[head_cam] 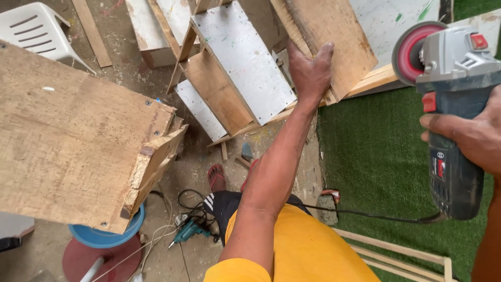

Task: The person uses an angle grinder with a sanding disc to smooth the edges and surfaces of a wooden structure. They hold the structure with one hand while operating the tool with the other, frequently repositioning the wood to access different sides.

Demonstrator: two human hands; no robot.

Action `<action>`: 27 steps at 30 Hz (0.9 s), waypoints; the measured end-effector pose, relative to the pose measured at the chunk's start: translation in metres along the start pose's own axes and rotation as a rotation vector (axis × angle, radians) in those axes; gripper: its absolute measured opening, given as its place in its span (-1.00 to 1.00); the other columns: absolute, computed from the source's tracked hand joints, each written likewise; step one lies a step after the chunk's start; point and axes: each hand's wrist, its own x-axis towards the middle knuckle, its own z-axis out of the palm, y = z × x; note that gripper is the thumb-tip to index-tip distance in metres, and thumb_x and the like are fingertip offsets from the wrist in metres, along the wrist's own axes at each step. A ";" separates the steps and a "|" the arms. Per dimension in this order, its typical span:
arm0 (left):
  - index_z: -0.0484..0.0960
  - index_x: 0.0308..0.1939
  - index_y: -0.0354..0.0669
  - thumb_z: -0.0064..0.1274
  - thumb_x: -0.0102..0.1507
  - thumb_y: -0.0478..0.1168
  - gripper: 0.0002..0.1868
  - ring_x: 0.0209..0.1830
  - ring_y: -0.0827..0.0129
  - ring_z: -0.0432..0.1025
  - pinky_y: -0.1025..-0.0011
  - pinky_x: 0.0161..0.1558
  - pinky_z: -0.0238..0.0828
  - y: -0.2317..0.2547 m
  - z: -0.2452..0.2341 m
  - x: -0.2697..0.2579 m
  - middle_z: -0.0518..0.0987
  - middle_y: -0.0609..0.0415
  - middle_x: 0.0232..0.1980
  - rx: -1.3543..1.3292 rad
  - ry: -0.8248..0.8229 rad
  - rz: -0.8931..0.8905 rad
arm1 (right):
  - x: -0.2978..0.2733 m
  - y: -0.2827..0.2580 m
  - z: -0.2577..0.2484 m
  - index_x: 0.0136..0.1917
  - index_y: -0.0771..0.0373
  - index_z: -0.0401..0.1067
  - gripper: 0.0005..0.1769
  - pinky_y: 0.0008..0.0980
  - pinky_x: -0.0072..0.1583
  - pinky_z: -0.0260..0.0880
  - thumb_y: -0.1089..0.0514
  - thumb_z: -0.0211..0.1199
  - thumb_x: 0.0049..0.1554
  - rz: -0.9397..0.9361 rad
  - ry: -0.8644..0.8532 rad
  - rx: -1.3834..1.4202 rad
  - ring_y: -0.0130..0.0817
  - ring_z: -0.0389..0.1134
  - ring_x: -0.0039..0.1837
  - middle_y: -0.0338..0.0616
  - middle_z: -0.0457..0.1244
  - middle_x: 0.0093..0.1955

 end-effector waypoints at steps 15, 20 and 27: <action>0.30 -0.21 -0.06 0.14 0.14 0.03 -0.60 -0.42 0.47 0.18 0.41 -0.34 0.46 0.010 -0.028 -0.006 0.20 0.25 -0.35 0.015 -0.014 -0.088 | -0.005 -0.011 -0.002 0.46 0.37 -0.04 -0.28 0.23 -0.12 0.47 0.30 0.33 0.22 0.103 0.023 0.034 0.23 0.40 -0.12 0.40 0.27 0.02; 0.28 0.25 -0.30 0.10 0.08 0.14 -0.19 -0.46 0.46 0.20 0.34 -0.29 0.50 0.029 -0.047 -0.015 0.23 0.22 -0.38 0.045 -0.033 -0.131 | -0.012 -0.005 0.003 0.55 0.23 -0.09 -0.18 0.32 -0.07 0.43 0.35 0.29 0.18 0.140 -0.011 0.104 0.37 0.37 -0.07 0.41 0.23 0.10; 0.19 0.37 -0.45 0.13 0.03 0.08 -0.03 0.19 -0.15 0.48 0.10 0.19 0.55 0.037 -0.062 -0.019 0.22 -0.47 0.50 -0.011 -0.018 -0.098 | -0.015 -0.024 -0.002 0.57 0.35 -0.16 -0.16 0.38 0.10 0.39 0.40 0.28 0.20 0.160 -0.073 0.044 0.41 0.37 -0.02 0.45 0.18 0.18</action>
